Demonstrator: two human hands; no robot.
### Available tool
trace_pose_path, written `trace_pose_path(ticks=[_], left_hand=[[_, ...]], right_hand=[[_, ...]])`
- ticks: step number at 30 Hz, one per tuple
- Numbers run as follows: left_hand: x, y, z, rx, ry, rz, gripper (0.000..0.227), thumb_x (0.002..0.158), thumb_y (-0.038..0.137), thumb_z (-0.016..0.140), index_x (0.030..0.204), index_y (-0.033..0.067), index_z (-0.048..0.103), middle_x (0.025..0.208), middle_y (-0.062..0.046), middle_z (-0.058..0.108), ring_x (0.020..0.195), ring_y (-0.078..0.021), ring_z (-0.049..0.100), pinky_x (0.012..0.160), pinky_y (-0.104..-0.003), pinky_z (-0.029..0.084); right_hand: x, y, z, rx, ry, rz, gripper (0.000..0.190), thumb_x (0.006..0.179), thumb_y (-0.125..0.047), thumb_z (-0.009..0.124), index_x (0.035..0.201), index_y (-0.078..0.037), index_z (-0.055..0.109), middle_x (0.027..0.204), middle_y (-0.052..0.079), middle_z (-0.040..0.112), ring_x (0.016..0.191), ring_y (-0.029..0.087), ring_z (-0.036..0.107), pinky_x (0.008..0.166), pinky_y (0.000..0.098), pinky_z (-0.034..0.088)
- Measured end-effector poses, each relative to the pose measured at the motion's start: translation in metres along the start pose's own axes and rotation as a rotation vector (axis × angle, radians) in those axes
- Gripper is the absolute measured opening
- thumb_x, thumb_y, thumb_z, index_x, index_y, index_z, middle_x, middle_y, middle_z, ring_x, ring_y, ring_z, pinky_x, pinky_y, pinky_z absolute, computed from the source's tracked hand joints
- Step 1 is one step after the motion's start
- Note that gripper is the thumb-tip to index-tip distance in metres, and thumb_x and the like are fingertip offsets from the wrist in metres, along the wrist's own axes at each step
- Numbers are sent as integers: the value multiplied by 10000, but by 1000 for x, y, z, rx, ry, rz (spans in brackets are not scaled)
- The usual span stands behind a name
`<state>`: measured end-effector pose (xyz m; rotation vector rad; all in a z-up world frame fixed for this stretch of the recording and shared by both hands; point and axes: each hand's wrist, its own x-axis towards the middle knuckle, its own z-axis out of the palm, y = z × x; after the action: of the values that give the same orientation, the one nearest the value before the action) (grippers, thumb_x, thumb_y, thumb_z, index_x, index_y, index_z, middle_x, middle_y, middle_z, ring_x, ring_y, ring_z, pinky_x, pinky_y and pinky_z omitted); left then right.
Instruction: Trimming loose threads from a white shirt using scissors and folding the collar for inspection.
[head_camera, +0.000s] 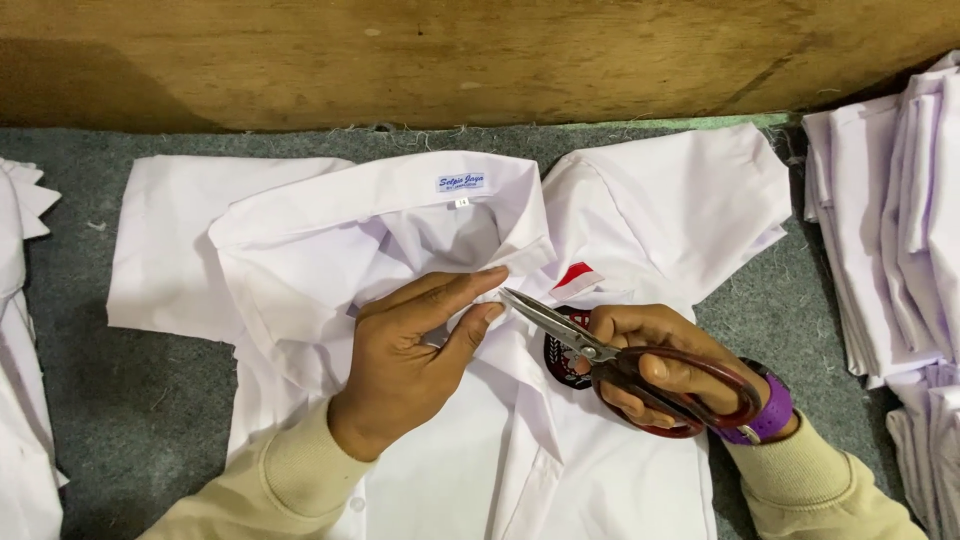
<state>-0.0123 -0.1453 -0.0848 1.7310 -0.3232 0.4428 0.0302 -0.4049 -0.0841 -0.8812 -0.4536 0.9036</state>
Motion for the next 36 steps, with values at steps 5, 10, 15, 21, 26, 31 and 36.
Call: trace_pose_path(ticks=[5, 10, 15, 21, 26, 31, 36], left_hand=[[0, -1, 0, 10, -4, 10, 254, 913, -33, 712, 1160, 8, 754, 1021, -155, 788, 999, -283, 774, 841, -397, 627], [1, 1, -1, -28, 10, 9, 252, 912, -43, 714, 1154, 12, 758, 994, -141, 790, 973, -273, 781, 829, -385, 629], [1, 0, -1, -90, -17, -46, 254, 926, -28, 701, 1167, 40, 746, 969, -110, 757, 803, -144, 694, 717, -330, 601], [-1, -3, -3, -144, -18, -104, 234, 970, 3, 659, 1186, 50, 739, 963, -86, 701, 757, -88, 561, 677, -296, 559], [-1, -5, -4, -147, -17, -149, 228, 974, 6, 661, 1187, 45, 733, 948, -74, 691, 768, -79, 537, 693, -275, 537], [-3, -6, -4, -115, -22, -133, 240, 961, 5, 689, 1187, 61, 746, 947, -62, 706, 783, -78, 556, 707, -270, 541], [-3, -4, -3, -94, -24, -111, 244, 957, 13, 704, 1188, 72, 756, 950, -63, 721, 797, -80, 574, 719, -275, 542]], right_hand=[[0, 3, -2, 38, 0, 16, 568, 967, -376, 695, 953, 160, 509, 554, 167, 577, 342, 124, 514, 312, 237, 443], [-2, 6, -6, 52, 18, 36, 586, 958, -371, 704, 951, 179, 503, 534, 179, 563, 317, 127, 493, 295, 237, 430], [-2, 7, -8, 38, 18, 41, 620, 954, -389, 708, 950, 201, 515, 522, 178, 560, 299, 131, 488, 283, 237, 428], [0, 6, -5, 19, 26, 22, 574, 956, -365, 705, 943, 181, 529, 505, 176, 553, 288, 140, 493, 272, 231, 425], [0, 7, -4, 20, 19, 15, 572, 959, -363, 703, 936, 180, 526, 505, 179, 560, 288, 138, 499, 274, 228, 424], [0, 8, -2, 12, 28, 12, 556, 968, -365, 688, 932, 167, 531, 511, 165, 560, 288, 134, 496, 270, 220, 416], [1, 4, 3, -32, 32, 13, 547, 975, -375, 670, 934, 154, 537, 512, 154, 561, 288, 127, 494, 272, 213, 410]])
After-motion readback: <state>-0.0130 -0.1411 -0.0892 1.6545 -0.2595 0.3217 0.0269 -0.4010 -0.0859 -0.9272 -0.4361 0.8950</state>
